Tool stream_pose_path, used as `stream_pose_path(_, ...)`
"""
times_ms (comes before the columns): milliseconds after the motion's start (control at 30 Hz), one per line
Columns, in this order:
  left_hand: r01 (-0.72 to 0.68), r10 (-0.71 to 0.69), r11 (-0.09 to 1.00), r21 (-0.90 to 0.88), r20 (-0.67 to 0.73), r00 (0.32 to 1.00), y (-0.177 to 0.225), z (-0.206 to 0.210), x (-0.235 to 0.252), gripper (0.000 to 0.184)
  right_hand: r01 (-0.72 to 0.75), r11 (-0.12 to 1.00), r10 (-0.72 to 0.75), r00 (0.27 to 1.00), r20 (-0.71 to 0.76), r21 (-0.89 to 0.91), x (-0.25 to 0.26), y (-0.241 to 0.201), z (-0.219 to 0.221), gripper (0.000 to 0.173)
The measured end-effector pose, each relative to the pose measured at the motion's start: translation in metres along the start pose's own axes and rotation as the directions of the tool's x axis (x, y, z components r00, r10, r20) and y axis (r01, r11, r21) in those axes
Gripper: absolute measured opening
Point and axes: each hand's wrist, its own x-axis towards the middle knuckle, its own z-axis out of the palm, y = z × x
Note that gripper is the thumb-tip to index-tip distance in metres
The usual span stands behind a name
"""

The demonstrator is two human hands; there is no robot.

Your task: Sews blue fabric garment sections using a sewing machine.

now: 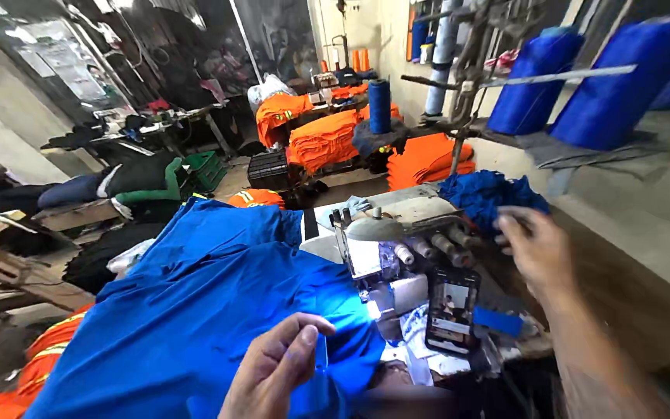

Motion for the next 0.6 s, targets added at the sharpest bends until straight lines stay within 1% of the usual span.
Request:
stream_pose_path(33,-0.059,0.059,0.998,0.006,0.002,0.998,0.0,0.003,-0.001,0.029,-0.06,0.997,0.064,0.995,0.079,-0.043,0.026,0.001,0.002,0.038)
stream_pose_path(100,-0.142,0.141,0.989,-0.045,-0.011,0.99,-0.001,0.006,-0.002,0.03,-0.145,0.98,0.177,0.946,0.27,-0.135,0.059,-0.009,0.011,0.041)
stream_pose_path(167,-0.178,0.167,0.975,-0.133,-0.084,0.982,-0.003,0.007,-0.004,0.032,-0.137,0.973,0.203,0.891,0.406,-0.186,0.075,-0.018,0.017,0.033)
stream_pose_path(233,-0.147,0.108,0.968,-0.201,-0.191,0.975,-0.003,0.01,-0.007,0.033,-0.085,0.971,0.185,0.858,0.48,-0.222,0.083,-0.02,0.015,0.026)
stream_pose_path(300,-0.072,0.004,0.97,-0.234,-0.276,0.961,-0.001,0.01,-0.01,0.034,-0.024,0.967,0.147,0.868,0.475,-0.255,0.085,-0.019,0.014,0.022)
stream_pose_path(367,-0.02,-0.045,0.974,-0.224,-0.282,0.958,-0.001,0.009,-0.009,0.033,-0.014,0.95,0.158,0.882,0.443,-0.311,0.085,-0.021,0.014,0.022)
stream_pose_path(433,-0.011,-0.049,0.973,-0.23,-0.254,0.966,-0.001,0.007,-0.009,0.033,-0.122,0.952,0.242,0.864,0.442,-0.282,0.08,-0.016,0.016,0.027)
stream_pose_path(500,-0.01,-0.044,0.975,-0.22,-0.237,0.971,0.001,0.005,-0.01,0.033,-0.271,0.948,0.318,0.831,0.456,-0.167,0.067,-0.019,0.013,0.032)
stream_pose_path(533,-0.017,-0.035,0.976,-0.219,-0.234,0.972,0.0,0.005,-0.009,0.032,-0.317,0.942,0.331,0.824,0.46,-0.112,0.062,-0.022,0.011,0.032)
stream_pose_path(600,-0.04,-0.01,0.975,-0.218,-0.225,0.974,-0.003,0.007,-0.008,0.032,-0.314,0.946,0.312,0.828,0.465,-0.075,0.059,-0.025,0.008,0.031)
